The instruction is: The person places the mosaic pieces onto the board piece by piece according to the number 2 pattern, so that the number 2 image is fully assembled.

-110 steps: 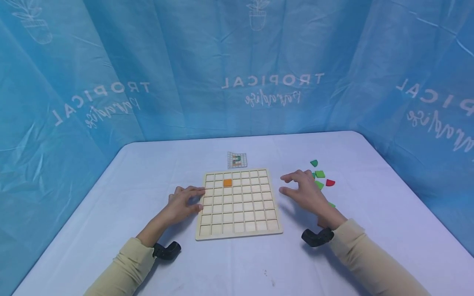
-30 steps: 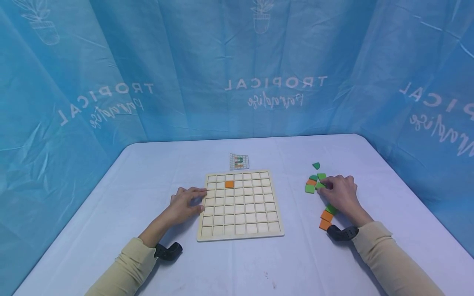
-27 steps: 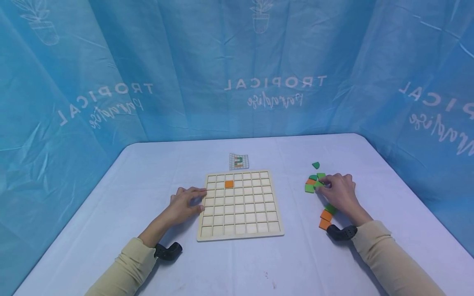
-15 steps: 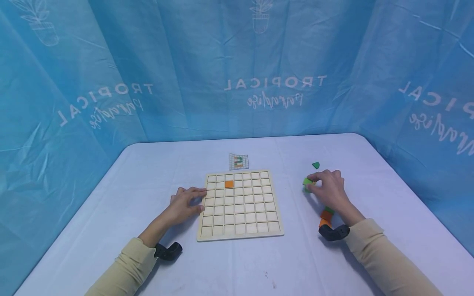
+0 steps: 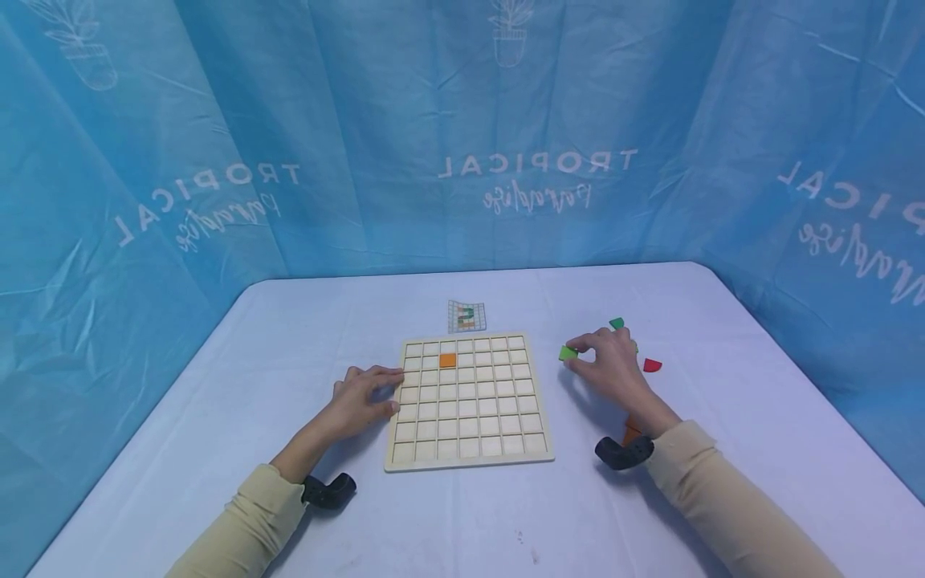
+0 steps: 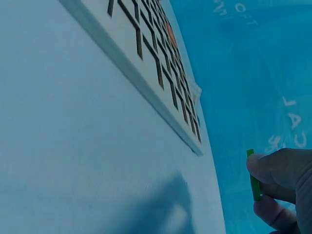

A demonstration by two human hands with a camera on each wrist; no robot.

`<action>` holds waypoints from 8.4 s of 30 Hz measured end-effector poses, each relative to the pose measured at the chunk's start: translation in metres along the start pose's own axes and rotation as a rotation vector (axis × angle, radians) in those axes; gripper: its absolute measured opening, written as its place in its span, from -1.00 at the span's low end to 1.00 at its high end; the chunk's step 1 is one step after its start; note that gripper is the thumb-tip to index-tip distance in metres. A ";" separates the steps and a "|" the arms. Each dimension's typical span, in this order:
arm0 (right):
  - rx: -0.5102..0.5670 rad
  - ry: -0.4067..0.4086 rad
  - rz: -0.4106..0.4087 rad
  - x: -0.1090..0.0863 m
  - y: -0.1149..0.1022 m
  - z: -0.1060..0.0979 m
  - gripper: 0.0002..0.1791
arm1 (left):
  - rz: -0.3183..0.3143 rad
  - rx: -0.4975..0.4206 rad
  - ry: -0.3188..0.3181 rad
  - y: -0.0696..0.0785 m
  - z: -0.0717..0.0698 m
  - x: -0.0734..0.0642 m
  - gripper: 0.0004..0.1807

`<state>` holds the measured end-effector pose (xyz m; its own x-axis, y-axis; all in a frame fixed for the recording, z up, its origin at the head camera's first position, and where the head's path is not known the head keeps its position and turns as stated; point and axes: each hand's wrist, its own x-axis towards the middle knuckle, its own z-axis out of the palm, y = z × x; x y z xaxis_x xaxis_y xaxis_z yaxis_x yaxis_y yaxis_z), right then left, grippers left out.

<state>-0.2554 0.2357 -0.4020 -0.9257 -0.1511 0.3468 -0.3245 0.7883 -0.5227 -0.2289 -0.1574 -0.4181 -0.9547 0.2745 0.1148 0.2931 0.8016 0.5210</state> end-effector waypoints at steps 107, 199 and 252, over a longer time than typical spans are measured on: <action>0.021 -0.322 -0.266 0.069 -0.073 0.104 -0.72 | -0.021 0.006 -0.005 0.003 0.000 -0.001 -0.51; -0.128 0.039 0.445 0.064 0.076 -0.001 -0.38 | -0.011 0.007 -0.014 0.002 0.000 -0.001 -0.51; -0.133 0.087 0.485 0.059 0.100 0.007 -0.56 | -0.018 0.015 -0.014 0.005 -0.002 -0.001 -0.50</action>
<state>-0.3434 0.3017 -0.4392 -0.9421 0.2970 0.1557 0.1712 0.8252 -0.5382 -0.2265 -0.1546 -0.4140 -0.9592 0.2667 0.0936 0.2762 0.8143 0.5106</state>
